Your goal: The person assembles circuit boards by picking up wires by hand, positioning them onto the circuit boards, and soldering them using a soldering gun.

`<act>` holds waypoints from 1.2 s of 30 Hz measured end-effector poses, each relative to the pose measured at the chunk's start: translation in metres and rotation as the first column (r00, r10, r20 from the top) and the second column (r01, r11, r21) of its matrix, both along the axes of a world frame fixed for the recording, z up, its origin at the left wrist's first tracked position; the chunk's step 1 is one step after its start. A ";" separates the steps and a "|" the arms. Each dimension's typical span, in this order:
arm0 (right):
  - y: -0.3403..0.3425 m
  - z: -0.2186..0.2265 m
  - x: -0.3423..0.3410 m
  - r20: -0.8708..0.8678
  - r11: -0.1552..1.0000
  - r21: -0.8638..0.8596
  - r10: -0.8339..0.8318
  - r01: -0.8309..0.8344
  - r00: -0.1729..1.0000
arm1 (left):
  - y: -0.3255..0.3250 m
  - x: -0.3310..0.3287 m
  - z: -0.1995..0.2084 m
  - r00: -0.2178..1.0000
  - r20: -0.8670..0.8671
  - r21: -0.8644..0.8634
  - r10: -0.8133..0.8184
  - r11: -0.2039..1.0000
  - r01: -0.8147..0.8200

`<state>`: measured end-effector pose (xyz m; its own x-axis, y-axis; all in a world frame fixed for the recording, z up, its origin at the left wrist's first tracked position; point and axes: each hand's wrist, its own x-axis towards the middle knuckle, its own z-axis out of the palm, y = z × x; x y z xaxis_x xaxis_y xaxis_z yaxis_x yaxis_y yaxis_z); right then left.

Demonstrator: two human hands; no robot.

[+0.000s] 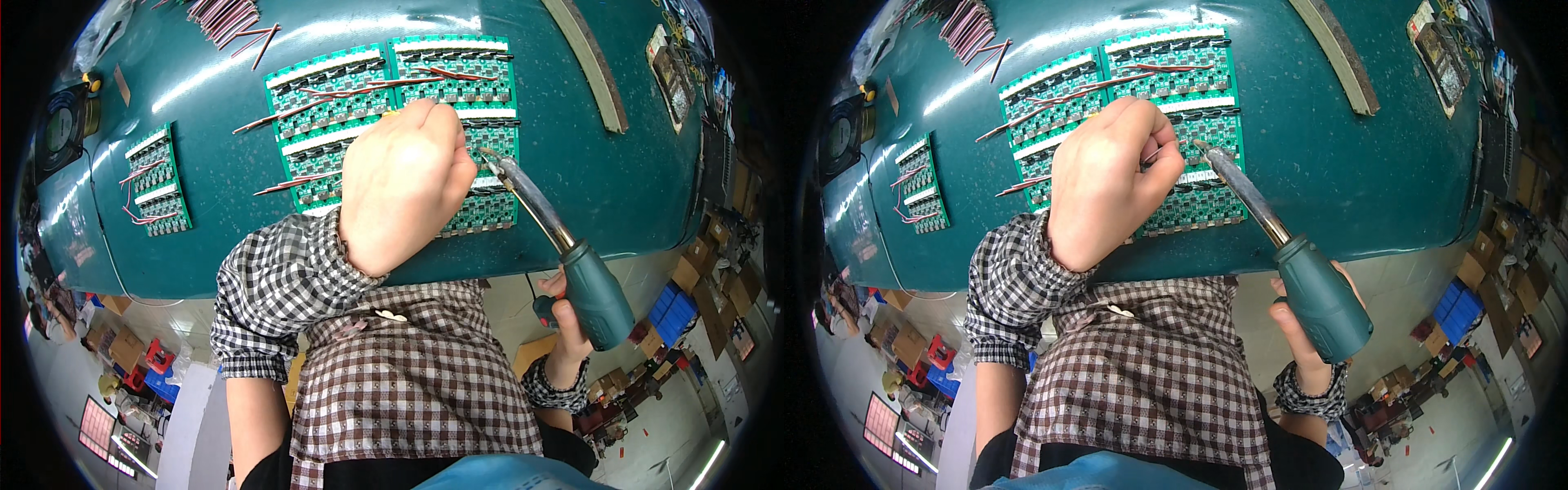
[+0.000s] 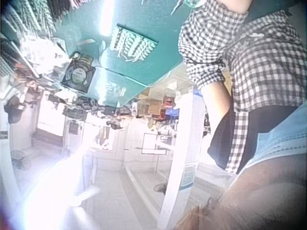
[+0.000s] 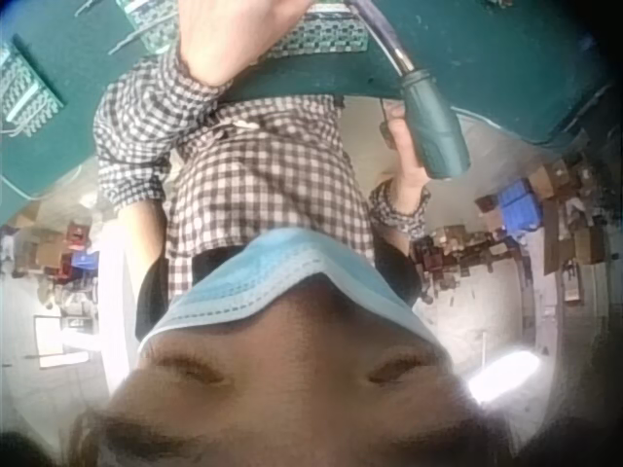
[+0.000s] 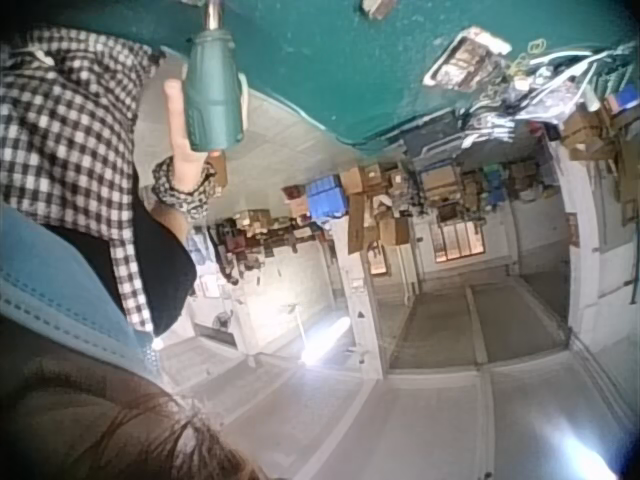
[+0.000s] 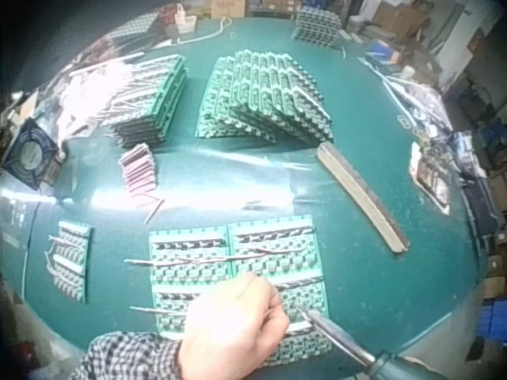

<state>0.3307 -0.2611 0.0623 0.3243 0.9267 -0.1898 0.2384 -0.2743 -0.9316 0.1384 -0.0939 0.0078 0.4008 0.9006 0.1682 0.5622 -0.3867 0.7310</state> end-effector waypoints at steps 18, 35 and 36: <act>0.000 -0.001 -0.010 -0.056 0.997 -0.005 -0.081 0.081 0.995 | -0.004 0.000 -0.003 1.000 -0.023 0.037 0.010 0.999 -0.010; -0.009 -0.006 0.000 -0.120 0.997 -0.057 -0.061 0.054 0.991 | -0.003 0.000 -0.004 1.000 -0.014 0.038 0.006 0.999 -0.006; -0.009 -0.007 0.000 -0.121 0.996 -0.050 -0.078 0.072 0.990 | -0.004 0.001 -0.005 1.000 -0.011 0.038 0.008 0.999 -0.008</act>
<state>0.3303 -0.2706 0.0556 0.3643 0.8901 -0.2738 0.1006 -0.3299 -0.9386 0.1389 -0.0975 0.0025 0.3959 0.8968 0.1975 0.5735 -0.4094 0.7095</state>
